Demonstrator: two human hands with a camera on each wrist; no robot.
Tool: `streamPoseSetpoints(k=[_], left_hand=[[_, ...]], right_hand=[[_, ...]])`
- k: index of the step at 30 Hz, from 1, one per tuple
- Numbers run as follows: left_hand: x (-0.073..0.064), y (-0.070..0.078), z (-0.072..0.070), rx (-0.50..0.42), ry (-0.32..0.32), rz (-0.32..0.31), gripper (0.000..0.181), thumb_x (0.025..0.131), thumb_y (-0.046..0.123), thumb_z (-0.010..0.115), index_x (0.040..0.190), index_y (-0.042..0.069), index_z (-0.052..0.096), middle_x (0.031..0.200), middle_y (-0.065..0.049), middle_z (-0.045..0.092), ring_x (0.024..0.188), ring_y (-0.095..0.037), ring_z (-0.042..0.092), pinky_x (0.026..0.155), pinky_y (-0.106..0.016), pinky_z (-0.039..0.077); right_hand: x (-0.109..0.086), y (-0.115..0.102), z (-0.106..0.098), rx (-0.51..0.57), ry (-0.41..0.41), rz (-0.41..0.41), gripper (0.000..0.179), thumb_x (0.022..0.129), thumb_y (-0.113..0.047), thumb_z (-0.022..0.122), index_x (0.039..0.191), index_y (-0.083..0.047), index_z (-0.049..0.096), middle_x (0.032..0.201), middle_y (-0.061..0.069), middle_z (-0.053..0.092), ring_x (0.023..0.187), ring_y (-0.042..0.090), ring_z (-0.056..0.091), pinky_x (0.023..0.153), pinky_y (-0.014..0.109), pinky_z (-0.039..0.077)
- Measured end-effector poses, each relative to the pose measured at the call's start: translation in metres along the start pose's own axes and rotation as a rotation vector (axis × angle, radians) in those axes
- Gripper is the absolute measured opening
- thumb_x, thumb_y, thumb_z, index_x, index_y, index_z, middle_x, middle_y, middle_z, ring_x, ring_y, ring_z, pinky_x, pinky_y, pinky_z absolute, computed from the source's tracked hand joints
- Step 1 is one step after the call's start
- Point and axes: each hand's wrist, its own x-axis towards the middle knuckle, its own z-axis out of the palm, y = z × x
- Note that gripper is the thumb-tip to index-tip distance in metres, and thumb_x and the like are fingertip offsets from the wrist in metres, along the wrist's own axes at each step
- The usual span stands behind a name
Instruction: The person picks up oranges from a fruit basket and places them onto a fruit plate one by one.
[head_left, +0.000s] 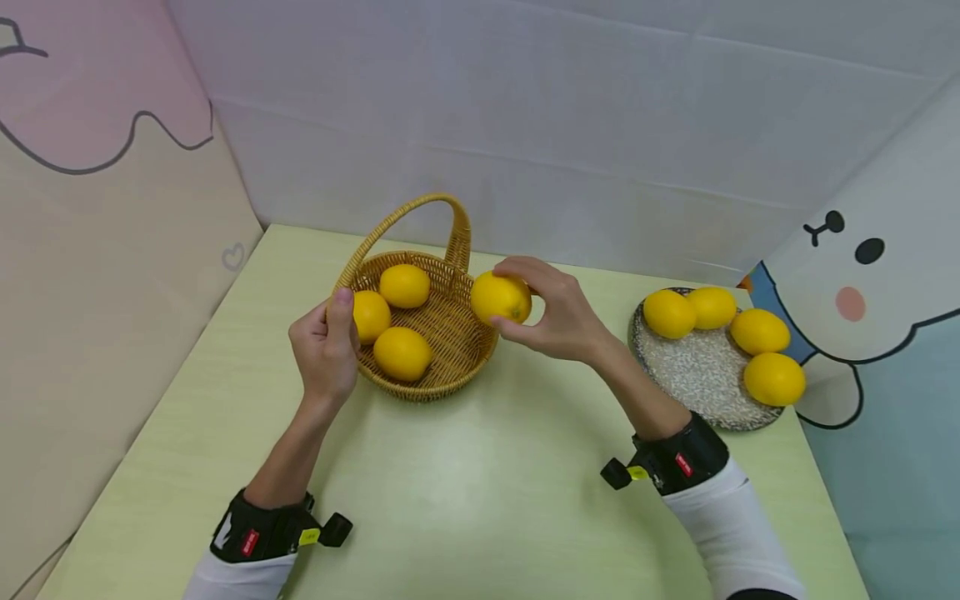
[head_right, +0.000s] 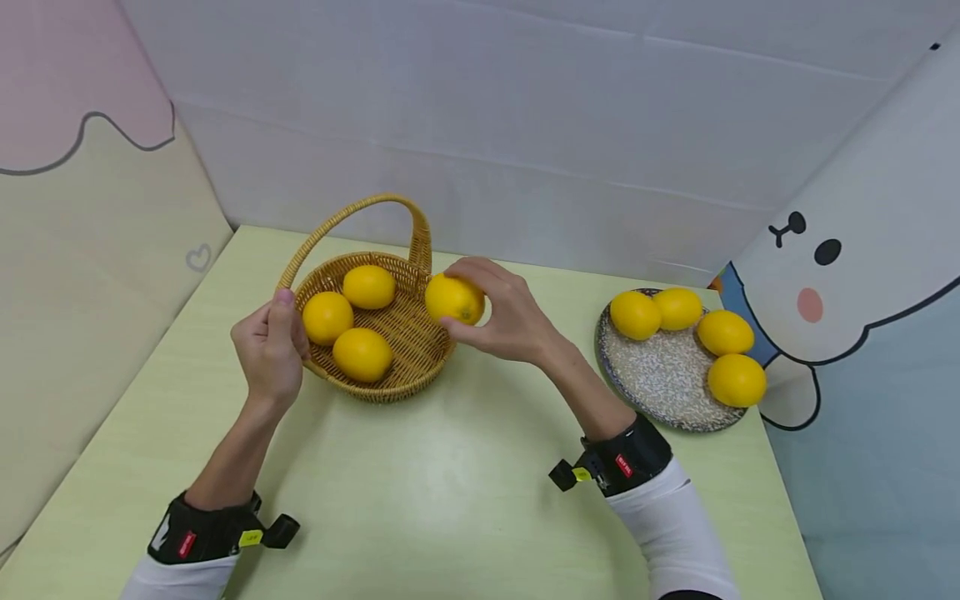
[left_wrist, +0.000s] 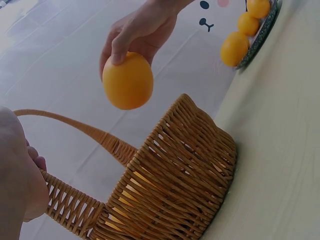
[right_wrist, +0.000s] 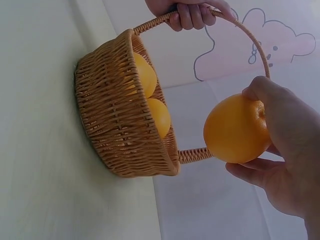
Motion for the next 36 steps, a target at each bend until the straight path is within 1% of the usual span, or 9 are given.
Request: streamPoseSetpoints(k=[3,6,14,19,23,25,27,31,36], left_hand=[[-0.001,-0.001,-0.001,-0.001,-0.001,0.004,0.060,0.106,0.017,0.054,0.052,-0.002,0.035,0.044,0.009,0.032,0.034,-0.006,0.030,0.031,-0.018,0.020],[-0.002,-0.001,-0.001,-0.004,-0.002,0.007,0.060,0.106,0.017,0.054,0.052,-0.002,0.034,0.044,0.009,0.032,0.034,-0.006,0.030,0.031,-0.018,0.021],[-0.002,0.000,-0.001,-0.011,-0.004,0.002,0.059,0.106,0.016,0.053,0.053,-0.002,0.034,0.044,0.010,0.032,0.034,-0.006,0.030,0.031,-0.018,0.021],[-0.002,0.000,-0.001,-0.020,-0.008,0.008,0.059,0.106,0.016,0.053,0.053,-0.001,0.034,0.044,0.011,0.032,0.034,-0.005,0.029,0.030,-0.017,0.020],[-0.002,-0.001,-0.001,-0.022,-0.007,0.007,0.059,0.106,0.016,0.053,0.053,-0.002,0.034,0.044,0.011,0.032,0.034,-0.005,0.029,0.031,-0.018,0.020],[-0.002,-0.001,-0.001,-0.019,-0.005,0.003,0.059,0.106,0.016,0.054,0.053,-0.002,0.034,0.044,0.010,0.032,0.034,-0.005,0.029,0.031,-0.018,0.020],[-0.002,-0.001,-0.001,-0.018,-0.002,0.000,0.059,0.106,0.016,0.054,0.053,-0.002,0.035,0.044,0.010,0.032,0.034,-0.005,0.029,0.031,-0.018,0.019],[-0.002,-0.001,-0.001,-0.016,-0.007,-0.002,0.059,0.106,0.017,0.054,0.053,-0.002,0.034,0.044,0.009,0.031,0.034,-0.006,0.028,0.030,-0.019,0.020],[-0.002,-0.001,-0.001,-0.018,-0.008,-0.002,0.059,0.106,0.017,0.054,0.054,-0.003,0.035,0.044,0.009,0.032,0.034,-0.006,0.028,0.030,-0.019,0.020]], right_hand=[[-0.003,-0.013,-0.009,0.011,0.026,0.009,0.052,0.072,0.005,0.085,0.119,0.014,0.065,0.121,0.027,0.064,0.101,0.030,0.065,0.075,0.048,0.063],[-0.008,-0.016,-0.016,0.001,0.038,0.034,0.052,0.072,0.007,0.085,0.118,0.016,0.064,0.121,0.028,0.064,0.102,0.032,0.064,0.077,0.049,0.062],[-0.027,-0.010,-0.032,-0.044,0.069,0.085,0.053,0.071,0.008,0.085,0.118,0.015,0.064,0.121,0.028,0.064,0.103,0.033,0.064,0.078,0.052,0.061],[-0.039,-0.007,-0.042,-0.082,0.089,0.127,0.053,0.071,0.008,0.085,0.119,0.015,0.064,0.121,0.027,0.065,0.103,0.031,0.064,0.079,0.050,0.061],[-0.048,-0.005,-0.051,-0.098,0.113,0.160,0.054,0.070,0.009,0.085,0.119,0.016,0.064,0.120,0.027,0.065,0.105,0.031,0.063,0.083,0.030,0.061],[-0.054,-0.004,-0.056,-0.101,0.124,0.168,0.054,0.069,0.011,0.085,0.119,0.017,0.064,0.121,0.028,0.065,0.105,0.032,0.063,0.085,0.019,0.057],[-0.059,-0.002,-0.060,-0.109,0.134,0.169,0.054,0.069,0.012,0.084,0.119,0.017,0.063,0.120,0.030,0.064,0.104,0.034,0.063,0.085,0.012,0.053],[-0.071,-0.001,-0.068,-0.151,0.152,0.186,0.055,0.069,0.013,0.083,0.120,0.018,0.063,0.120,0.031,0.064,0.102,0.035,0.063,0.083,0.008,0.051],[-0.085,0.001,-0.081,-0.176,0.167,0.254,0.055,0.071,0.014,0.081,0.123,0.017,0.062,0.123,0.031,0.062,0.102,0.035,0.062,0.086,0.005,0.048]])
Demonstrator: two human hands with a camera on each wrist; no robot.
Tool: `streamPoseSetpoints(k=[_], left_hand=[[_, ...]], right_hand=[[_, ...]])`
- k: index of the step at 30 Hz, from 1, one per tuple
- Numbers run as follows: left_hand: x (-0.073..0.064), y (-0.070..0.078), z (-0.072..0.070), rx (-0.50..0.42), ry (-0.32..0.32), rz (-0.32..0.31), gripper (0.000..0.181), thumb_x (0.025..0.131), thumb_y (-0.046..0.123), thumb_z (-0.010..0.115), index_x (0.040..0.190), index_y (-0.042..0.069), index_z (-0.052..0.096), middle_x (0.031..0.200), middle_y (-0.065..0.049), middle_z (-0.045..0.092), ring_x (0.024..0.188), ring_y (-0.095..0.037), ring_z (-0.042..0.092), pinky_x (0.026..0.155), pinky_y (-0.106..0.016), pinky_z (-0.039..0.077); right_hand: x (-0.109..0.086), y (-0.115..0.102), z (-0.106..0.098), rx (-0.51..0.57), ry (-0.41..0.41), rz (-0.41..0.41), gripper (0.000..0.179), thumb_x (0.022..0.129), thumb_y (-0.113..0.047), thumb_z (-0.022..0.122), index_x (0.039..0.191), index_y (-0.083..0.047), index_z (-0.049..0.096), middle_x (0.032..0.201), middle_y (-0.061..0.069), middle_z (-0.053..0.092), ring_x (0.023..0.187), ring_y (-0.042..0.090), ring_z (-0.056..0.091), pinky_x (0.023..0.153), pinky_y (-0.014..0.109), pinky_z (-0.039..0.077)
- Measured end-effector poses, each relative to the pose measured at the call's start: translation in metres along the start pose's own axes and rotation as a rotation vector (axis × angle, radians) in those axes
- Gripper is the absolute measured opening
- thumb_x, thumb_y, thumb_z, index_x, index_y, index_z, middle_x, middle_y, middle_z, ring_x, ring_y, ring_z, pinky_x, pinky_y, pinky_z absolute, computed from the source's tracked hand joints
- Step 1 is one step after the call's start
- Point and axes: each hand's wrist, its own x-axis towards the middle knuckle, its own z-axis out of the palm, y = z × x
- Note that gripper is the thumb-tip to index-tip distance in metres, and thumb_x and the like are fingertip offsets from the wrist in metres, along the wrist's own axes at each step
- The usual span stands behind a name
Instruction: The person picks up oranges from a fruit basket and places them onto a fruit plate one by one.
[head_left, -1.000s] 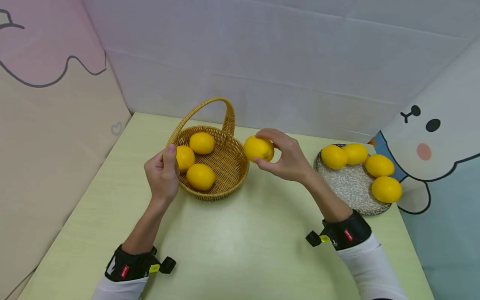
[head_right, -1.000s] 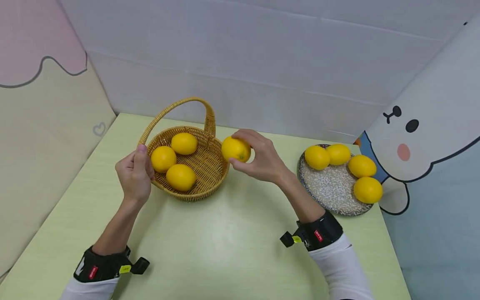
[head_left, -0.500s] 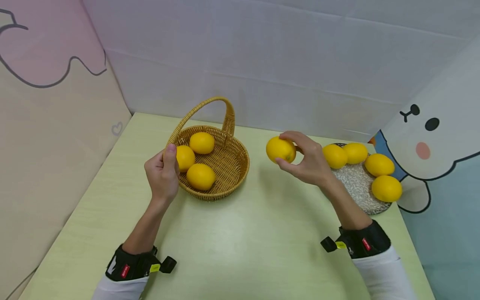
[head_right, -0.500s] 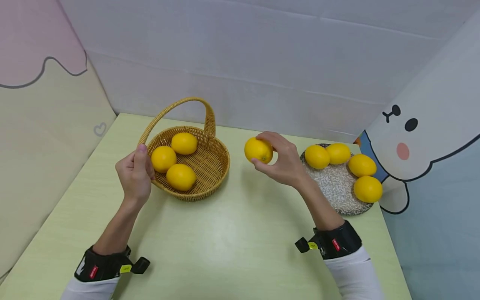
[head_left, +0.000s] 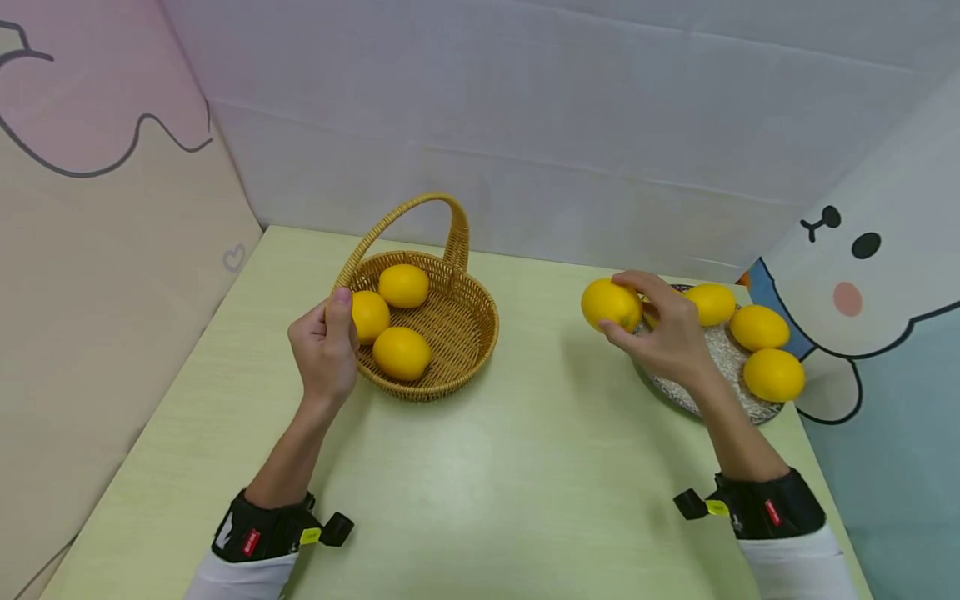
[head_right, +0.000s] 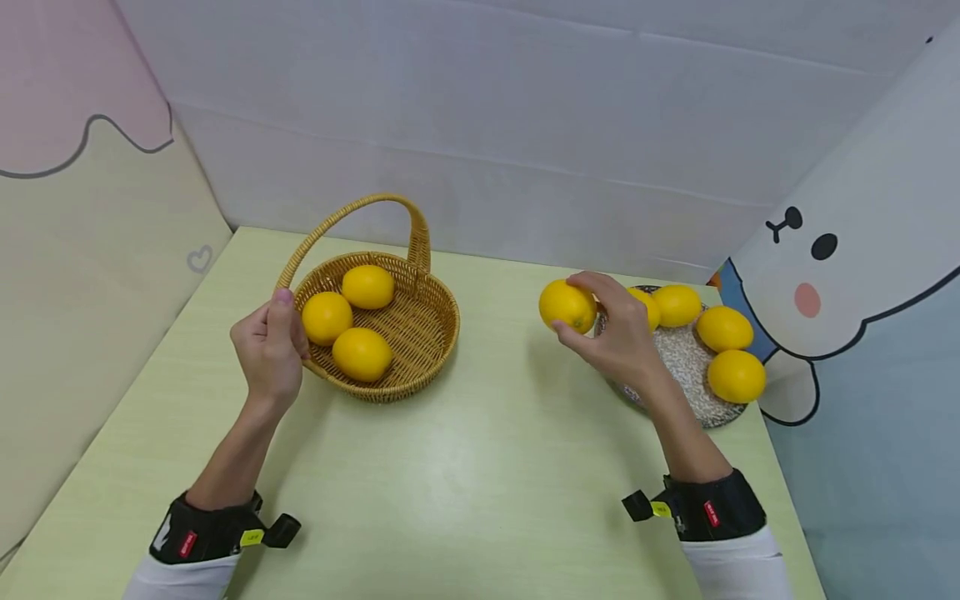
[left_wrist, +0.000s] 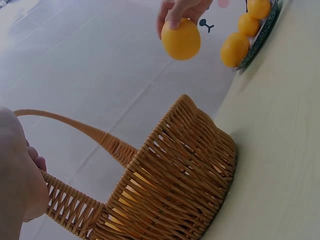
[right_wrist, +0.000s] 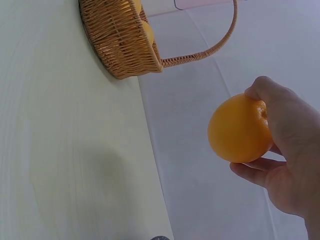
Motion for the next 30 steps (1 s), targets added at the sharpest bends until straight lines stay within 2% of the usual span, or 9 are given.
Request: streamPoseSetpoints(k=[4,12,15,20,24,30], left_hand=[[0.000,0.000,0.001,-0.005,0.000,0.004,0.059,0.106,0.017,0.054,0.054,-0.003,0.034,0.044,0.009,0.032,0.034,-0.006,0.028,0.030,-0.018,0.020],[-0.001,-0.001,0.001,0.003,0.000,0.007,0.059,0.106,0.016,0.053,0.053,-0.002,0.035,0.044,0.009,0.032,0.033,-0.006,0.029,0.030,-0.018,0.019],[-0.001,0.000,0.000,0.003,0.001,0.003,0.059,0.106,0.016,0.053,0.053,-0.002,0.035,0.044,0.009,0.032,0.033,-0.006,0.028,0.030,-0.019,0.019],[-0.001,-0.001,0.000,-0.009,0.005,-0.001,0.059,0.106,0.015,0.054,0.053,-0.002,0.035,0.044,0.009,0.032,0.034,-0.006,0.029,0.030,-0.019,0.019],[-0.002,-0.001,0.000,-0.009,0.006,-0.004,0.059,0.106,0.016,0.054,0.053,-0.002,0.035,0.043,0.009,0.032,0.034,-0.006,0.028,0.030,-0.019,0.018],[-0.001,-0.001,0.000,0.000,0.002,0.009,0.059,0.106,0.016,0.053,0.053,-0.002,0.035,0.044,0.009,0.032,0.034,-0.006,0.029,0.030,-0.019,0.019]], right_hand=[[-0.010,0.014,-0.010,-0.025,0.020,0.038,0.058,0.071,0.014,0.082,0.125,0.016,0.062,0.125,0.029,0.062,0.104,0.032,0.061,0.088,0.005,0.048],[-0.037,0.060,-0.030,-0.121,0.087,0.110,0.066,0.067,0.008,0.088,0.129,0.005,0.066,0.127,0.018,0.066,0.105,0.007,0.055,0.083,0.002,0.045],[-0.043,0.061,-0.037,-0.118,0.111,0.117,0.065,0.067,0.010,0.087,0.128,0.007,0.066,0.125,0.019,0.066,0.103,0.003,0.055,0.083,0.002,0.045],[-0.046,0.043,-0.047,-0.114,0.140,0.146,0.059,0.069,0.013,0.083,0.125,0.013,0.064,0.123,0.025,0.065,0.104,0.001,0.056,0.086,0.002,0.045],[-0.051,0.039,-0.054,-0.109,0.155,0.182,0.055,0.072,0.012,0.081,0.124,0.014,0.064,0.122,0.029,0.063,0.105,-0.002,0.055,0.087,0.001,0.045],[-0.066,0.069,-0.064,-0.153,0.167,0.223,0.060,0.069,0.012,0.085,0.126,0.011,0.064,0.123,0.025,0.064,0.104,-0.003,0.056,0.083,-0.001,0.045]])
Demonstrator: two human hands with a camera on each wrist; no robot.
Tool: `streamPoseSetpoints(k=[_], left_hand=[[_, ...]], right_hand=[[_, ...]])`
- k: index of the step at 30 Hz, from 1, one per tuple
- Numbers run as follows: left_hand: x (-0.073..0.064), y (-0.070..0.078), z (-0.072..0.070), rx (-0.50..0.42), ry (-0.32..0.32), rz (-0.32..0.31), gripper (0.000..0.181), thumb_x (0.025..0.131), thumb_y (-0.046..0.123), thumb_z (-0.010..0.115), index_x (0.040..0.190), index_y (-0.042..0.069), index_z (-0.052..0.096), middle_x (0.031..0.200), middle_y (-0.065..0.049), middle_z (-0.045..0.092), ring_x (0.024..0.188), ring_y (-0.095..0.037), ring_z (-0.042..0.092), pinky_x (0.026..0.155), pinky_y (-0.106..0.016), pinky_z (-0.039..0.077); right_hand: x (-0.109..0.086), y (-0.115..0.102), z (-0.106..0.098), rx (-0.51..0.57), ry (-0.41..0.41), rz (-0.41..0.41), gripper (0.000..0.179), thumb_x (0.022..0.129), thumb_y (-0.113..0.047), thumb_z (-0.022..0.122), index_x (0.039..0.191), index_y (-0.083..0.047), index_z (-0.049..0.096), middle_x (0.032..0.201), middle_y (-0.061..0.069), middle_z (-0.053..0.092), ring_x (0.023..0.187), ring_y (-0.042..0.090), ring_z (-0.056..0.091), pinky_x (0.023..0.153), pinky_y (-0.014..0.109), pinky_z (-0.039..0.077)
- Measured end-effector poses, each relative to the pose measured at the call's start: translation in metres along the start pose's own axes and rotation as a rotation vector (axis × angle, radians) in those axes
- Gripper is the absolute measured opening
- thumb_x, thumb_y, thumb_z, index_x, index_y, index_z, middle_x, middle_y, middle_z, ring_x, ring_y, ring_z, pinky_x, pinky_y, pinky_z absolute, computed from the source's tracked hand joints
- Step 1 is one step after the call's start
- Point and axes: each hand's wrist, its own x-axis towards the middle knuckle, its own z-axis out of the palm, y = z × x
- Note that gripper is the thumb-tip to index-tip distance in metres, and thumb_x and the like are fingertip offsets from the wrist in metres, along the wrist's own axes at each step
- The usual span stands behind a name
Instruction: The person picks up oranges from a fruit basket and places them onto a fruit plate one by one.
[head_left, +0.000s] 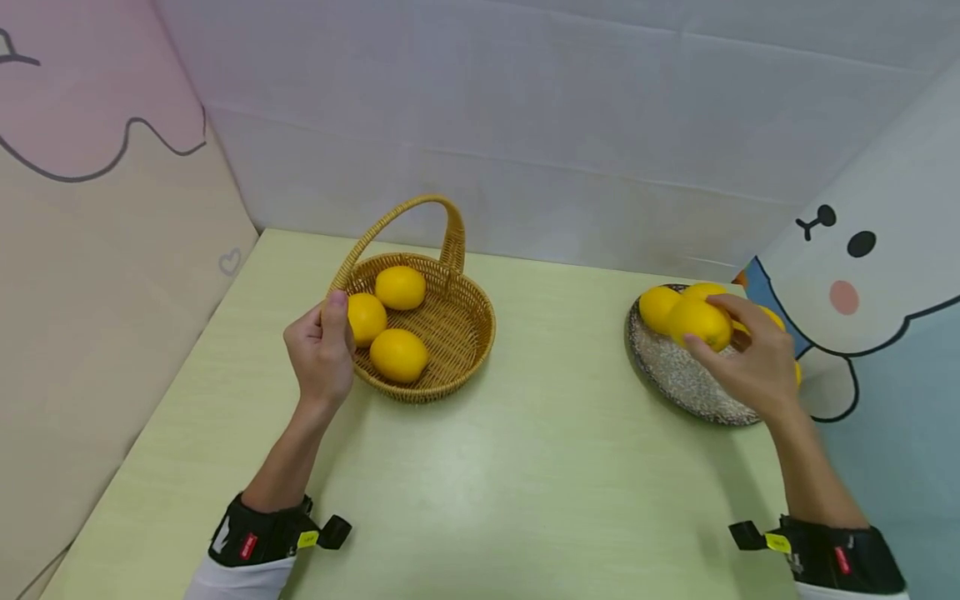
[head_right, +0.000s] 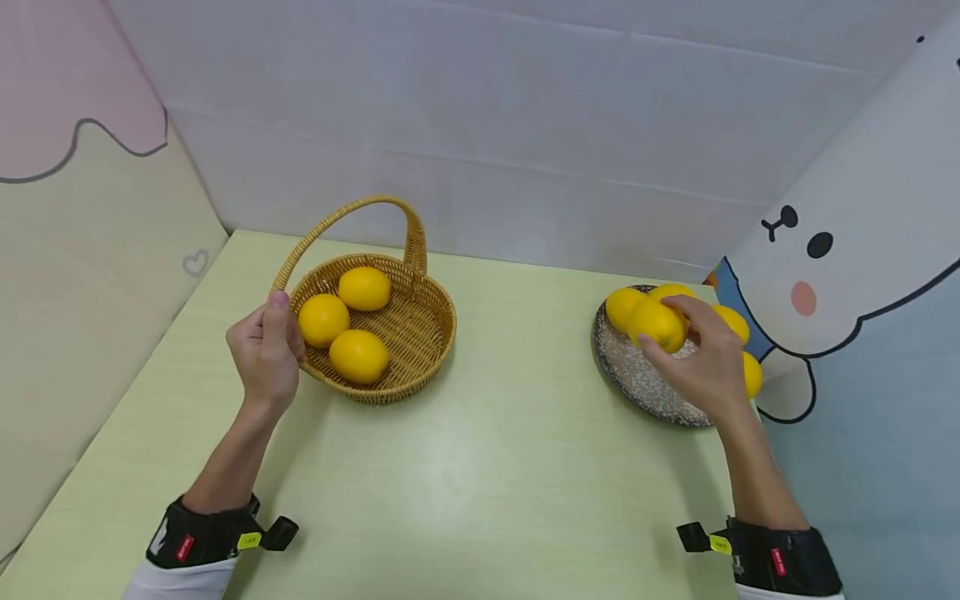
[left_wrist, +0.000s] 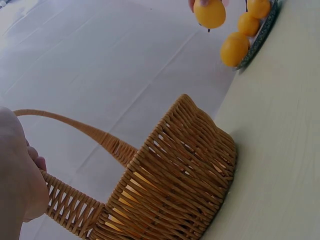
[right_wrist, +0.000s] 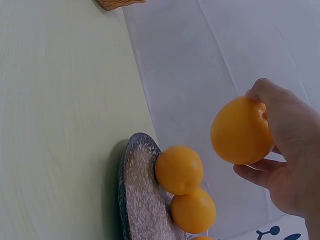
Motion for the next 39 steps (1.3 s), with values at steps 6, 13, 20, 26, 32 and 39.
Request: streamPoseSetpoints(k=[6,13,20,26,32,39], left_hand=[[0.000,0.000,0.000,0.000,0.002,-0.002,0.059,0.106,0.016,0.054,0.053,-0.002,0.035,0.044,0.009,0.032,0.033,-0.006,0.028,0.030,-0.019,0.018],[0.000,0.000,0.000,-0.004,0.001,-0.003,0.058,0.106,0.016,0.054,0.054,-0.002,0.035,0.044,0.009,0.032,0.034,-0.006,0.028,0.030,-0.019,0.018],[0.000,0.000,-0.001,-0.001,0.006,0.000,0.058,0.106,0.016,0.053,0.054,-0.002,0.035,0.044,0.010,0.032,0.034,-0.006,0.028,0.030,-0.020,0.017],[0.000,-0.001,0.000,-0.017,0.004,0.002,0.058,0.105,0.014,0.054,0.053,-0.002,0.035,0.044,0.009,0.032,0.034,-0.006,0.028,0.030,-0.020,0.017],[0.001,0.001,0.000,-0.002,0.004,0.009,0.058,0.106,0.016,0.054,0.053,-0.002,0.035,0.044,0.010,0.032,0.034,-0.006,0.028,0.030,-0.020,0.017],[0.000,0.002,0.000,0.006,0.002,0.005,0.059,0.106,0.016,0.053,0.053,-0.002,0.036,0.044,0.009,0.032,0.034,-0.006,0.028,0.030,-0.019,0.018]], right_hand=[[-0.005,0.017,-0.010,-0.055,0.024,0.021,0.063,0.070,0.005,0.088,0.129,0.004,0.067,0.123,0.020,0.065,0.103,-0.006,0.055,0.080,-0.003,0.043],[-0.012,0.018,-0.023,-0.074,0.046,0.089,0.059,0.075,0.000,0.086,0.132,0.000,0.067,0.126,0.015,0.065,0.105,-0.005,0.053,0.084,-0.003,0.043],[-0.012,0.018,-0.028,-0.105,0.039,0.083,0.060,0.075,-0.001,0.086,0.132,0.002,0.066,0.126,0.017,0.064,0.104,-0.006,0.051,0.083,-0.005,0.040],[-0.010,0.028,-0.029,-0.231,0.007,-0.017,0.062,0.070,-0.009,0.088,0.127,0.005,0.067,0.127,0.024,0.064,0.105,0.025,0.057,0.081,0.001,0.031],[-0.009,0.040,-0.025,-0.292,-0.074,0.035,0.061,0.074,-0.014,0.085,0.128,0.006,0.064,0.135,0.025,0.057,0.115,0.043,0.052,0.087,0.047,0.044],[-0.011,0.048,-0.019,-0.318,-0.153,0.125,0.062,0.080,-0.017,0.082,0.133,0.005,0.058,0.141,0.027,0.049,0.119,0.049,0.046,0.091,0.068,0.040]])
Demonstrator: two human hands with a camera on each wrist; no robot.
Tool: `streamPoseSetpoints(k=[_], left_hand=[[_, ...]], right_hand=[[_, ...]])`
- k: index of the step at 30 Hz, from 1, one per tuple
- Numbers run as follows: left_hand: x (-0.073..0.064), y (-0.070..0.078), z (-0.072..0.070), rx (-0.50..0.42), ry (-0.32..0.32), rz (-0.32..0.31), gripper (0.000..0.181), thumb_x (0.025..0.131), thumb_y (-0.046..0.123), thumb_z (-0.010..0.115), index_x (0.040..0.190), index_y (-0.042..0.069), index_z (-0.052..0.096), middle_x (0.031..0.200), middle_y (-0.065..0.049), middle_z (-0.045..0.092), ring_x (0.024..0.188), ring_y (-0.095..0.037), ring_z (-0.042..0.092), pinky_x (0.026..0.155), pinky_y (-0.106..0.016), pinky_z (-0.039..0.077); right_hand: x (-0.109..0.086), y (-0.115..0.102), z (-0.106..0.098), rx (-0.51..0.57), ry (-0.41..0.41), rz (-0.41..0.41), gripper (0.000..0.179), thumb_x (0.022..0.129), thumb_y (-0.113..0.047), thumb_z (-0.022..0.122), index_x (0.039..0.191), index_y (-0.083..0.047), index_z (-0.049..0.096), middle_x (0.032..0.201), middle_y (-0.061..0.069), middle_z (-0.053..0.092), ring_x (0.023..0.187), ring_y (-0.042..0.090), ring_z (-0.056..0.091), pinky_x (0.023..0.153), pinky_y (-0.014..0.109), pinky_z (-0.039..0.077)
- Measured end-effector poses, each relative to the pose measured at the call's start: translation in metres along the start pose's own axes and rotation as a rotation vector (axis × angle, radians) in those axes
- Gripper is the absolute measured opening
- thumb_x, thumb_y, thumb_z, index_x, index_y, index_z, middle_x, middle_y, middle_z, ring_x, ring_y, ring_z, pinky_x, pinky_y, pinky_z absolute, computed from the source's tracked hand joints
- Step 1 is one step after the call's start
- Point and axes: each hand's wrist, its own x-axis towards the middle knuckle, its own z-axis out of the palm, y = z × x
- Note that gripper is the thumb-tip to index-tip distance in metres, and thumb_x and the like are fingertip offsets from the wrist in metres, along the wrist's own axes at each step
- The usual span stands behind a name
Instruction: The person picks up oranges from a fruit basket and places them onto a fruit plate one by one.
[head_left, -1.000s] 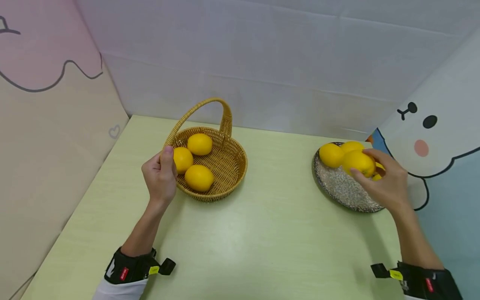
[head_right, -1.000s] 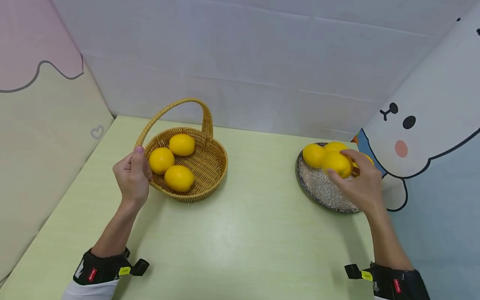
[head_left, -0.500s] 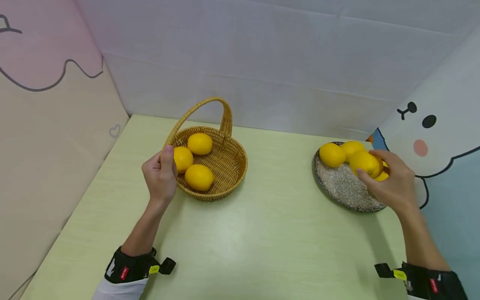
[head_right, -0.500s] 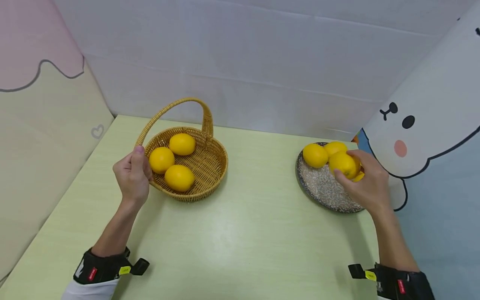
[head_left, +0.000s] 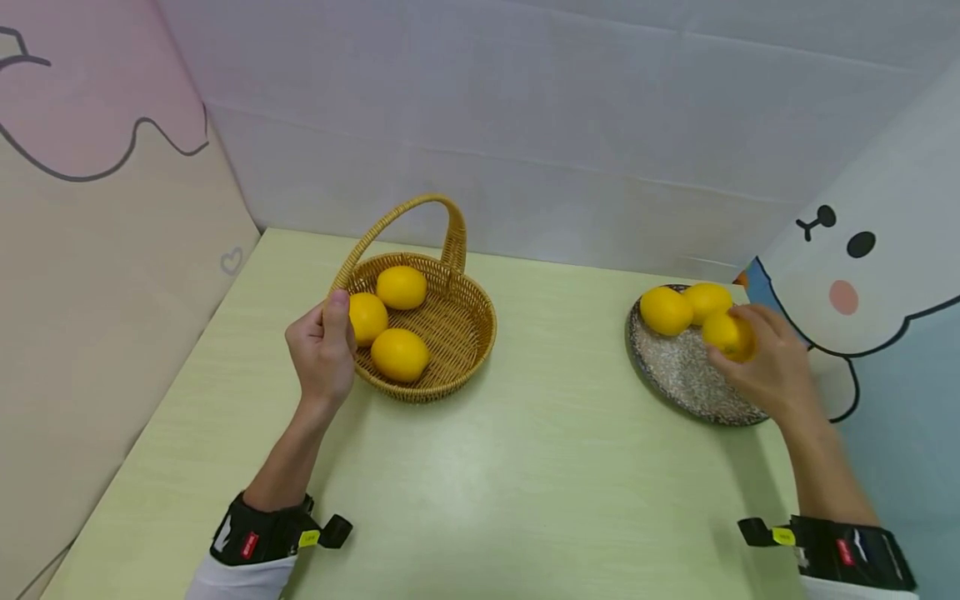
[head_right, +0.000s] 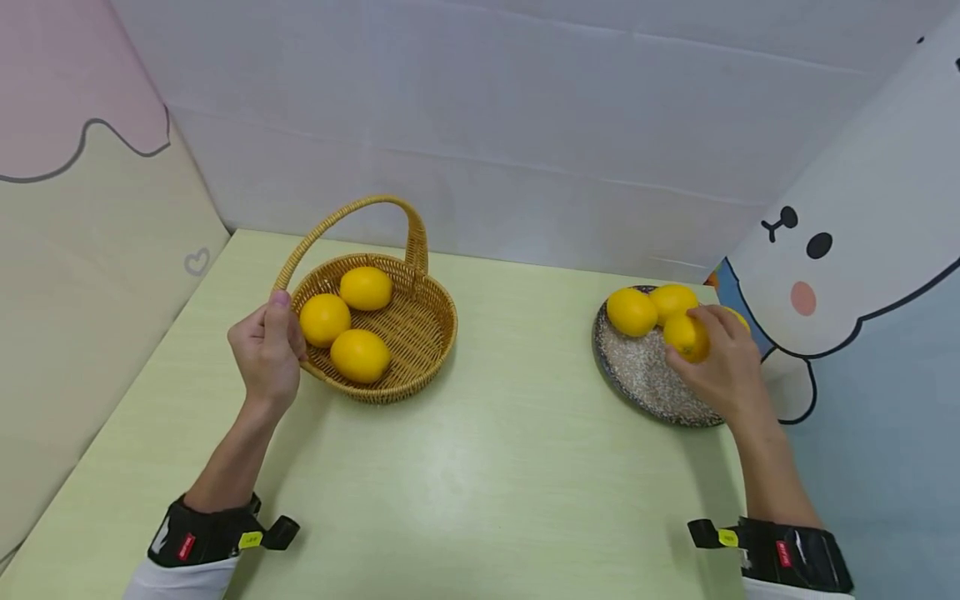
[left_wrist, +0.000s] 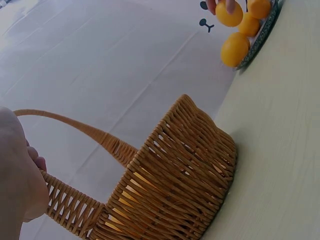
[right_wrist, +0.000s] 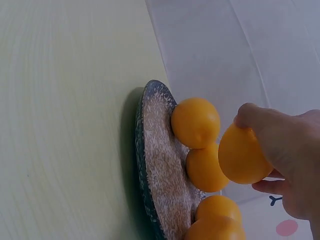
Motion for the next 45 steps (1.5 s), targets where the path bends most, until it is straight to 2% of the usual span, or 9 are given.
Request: streamPoseSetpoints(k=[7,13,21,28,45], left_hand=[[0.000,-0.001,-0.001,0.003,0.002,-0.006,0.059,0.106,0.016,0.054,0.053,-0.001,0.036,0.043,0.009,0.032,0.033,-0.006,0.029,0.030,-0.019,0.019],[-0.001,-0.001,-0.001,0.009,0.000,-0.004,0.059,0.106,0.017,0.053,0.053,-0.002,0.037,0.043,0.009,0.033,0.034,-0.006,0.030,0.030,-0.019,0.019],[-0.001,-0.002,0.000,0.001,0.006,-0.017,0.058,0.105,0.015,0.054,0.053,-0.002,0.037,0.044,0.009,0.034,0.034,-0.006,0.030,0.030,-0.019,0.019],[0.000,0.000,0.001,0.010,-0.001,-0.011,0.058,0.106,0.016,0.053,0.053,-0.002,0.037,0.045,0.009,0.033,0.035,-0.006,0.030,0.031,-0.019,0.019],[0.001,0.000,0.002,0.014,0.003,0.002,0.059,0.106,0.017,0.053,0.052,-0.002,0.036,0.044,0.009,0.033,0.034,-0.006,0.030,0.030,-0.019,0.018]], right_hand=[[0.002,0.009,0.009,-0.013,-0.016,-0.012,0.061,0.079,-0.016,0.083,0.129,0.006,0.058,0.139,0.031,0.048,0.124,0.052,0.043,0.094,0.071,0.038],[0.001,0.016,0.017,-0.042,-0.081,0.016,0.062,0.084,-0.019,0.080,0.134,0.008,0.055,0.144,0.035,0.044,0.126,0.058,0.039,0.096,0.076,0.034],[0.001,0.022,0.028,-0.074,-0.124,0.024,0.061,0.084,-0.017,0.080,0.133,0.008,0.054,0.144,0.034,0.042,0.125,0.057,0.037,0.096,0.075,0.033],[0.000,0.029,0.038,-0.089,-0.099,-0.031,0.061,0.080,-0.011,0.083,0.129,0.012,0.055,0.137,0.036,0.045,0.121,0.055,0.040,0.096,0.071,0.036],[0.002,0.037,0.046,-0.099,-0.069,-0.076,0.060,0.076,-0.011,0.086,0.125,0.011,0.058,0.135,0.036,0.047,0.120,0.055,0.041,0.096,0.070,0.036]])
